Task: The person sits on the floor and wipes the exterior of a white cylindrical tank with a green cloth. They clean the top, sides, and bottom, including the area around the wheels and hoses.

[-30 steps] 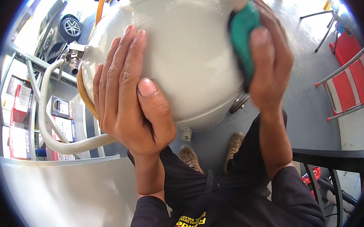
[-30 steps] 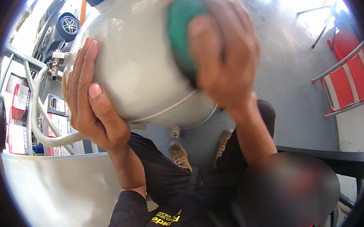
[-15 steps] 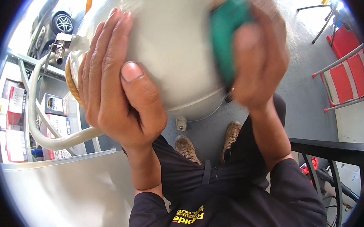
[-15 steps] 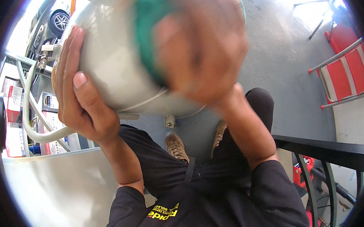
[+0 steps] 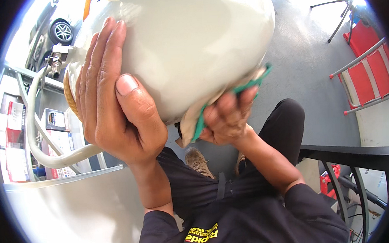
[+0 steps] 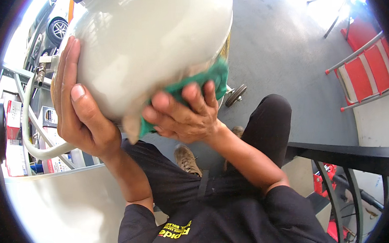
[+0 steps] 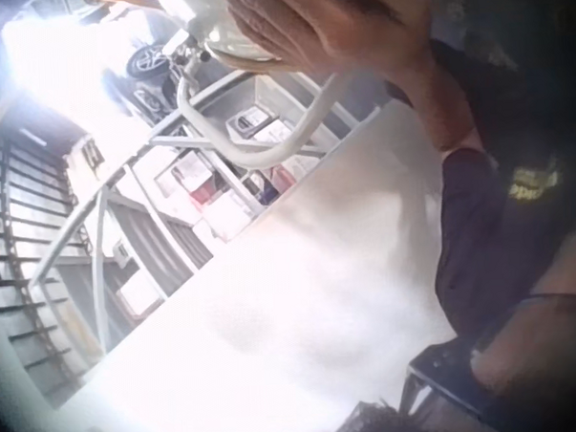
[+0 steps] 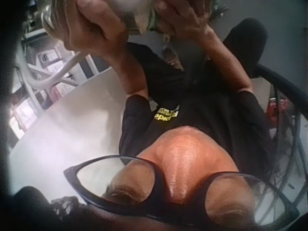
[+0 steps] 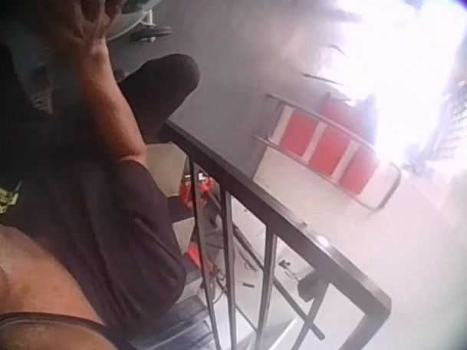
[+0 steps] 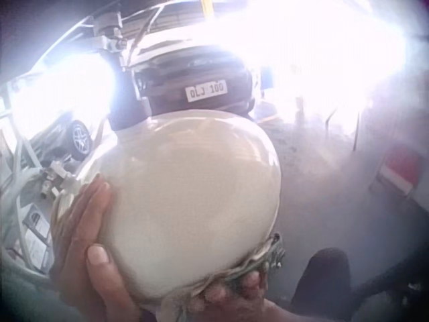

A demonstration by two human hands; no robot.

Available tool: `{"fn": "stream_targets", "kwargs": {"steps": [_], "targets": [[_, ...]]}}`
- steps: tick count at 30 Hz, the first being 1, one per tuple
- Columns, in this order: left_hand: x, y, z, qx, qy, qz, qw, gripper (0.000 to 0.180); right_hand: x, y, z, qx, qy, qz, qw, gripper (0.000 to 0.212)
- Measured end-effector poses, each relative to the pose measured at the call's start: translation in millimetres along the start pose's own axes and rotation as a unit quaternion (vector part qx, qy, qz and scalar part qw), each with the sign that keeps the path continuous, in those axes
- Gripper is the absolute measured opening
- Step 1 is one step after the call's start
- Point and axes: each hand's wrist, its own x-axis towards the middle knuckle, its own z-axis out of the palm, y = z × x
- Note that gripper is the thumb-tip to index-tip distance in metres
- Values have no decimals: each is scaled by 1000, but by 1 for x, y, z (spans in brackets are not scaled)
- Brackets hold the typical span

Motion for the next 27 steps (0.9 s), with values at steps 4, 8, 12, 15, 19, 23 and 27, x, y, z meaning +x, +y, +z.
{"fn": "stream_targets", "kwargs": {"steps": [4, 8, 12, 15, 19, 23, 27], "targets": [[-2, 10, 4, -8, -7, -27, 1000, 55, 72, -20, -31, 24, -73, 147, 986, 41], [1, 11, -3, 1, -23, -30, 999, 56, 59, -13, -9, -35, 17, 2, 999, 42], [-2, 9, -8, 34, -47, -23, 998, 54, 96, 60, -9, 106, 57, -21, 992, 49], [3, 16, -6, 24, -36, -23, 999, 53, 104, 135, -27, 193, -58, 89, 975, 57], [2, 14, -1, 32, -7, -19, 999, 50, 140, 171, -29, 173, -187, 104, 961, 51], [-1, 9, -11, 40, -12, -37, 998, 50, 177, 52, -44, 83, -230, -59, 968, 48], [-3, 8, -13, 24, -23, -51, 998, 51, 186, 39, -47, 139, -268, -60, 951, 46]]}}
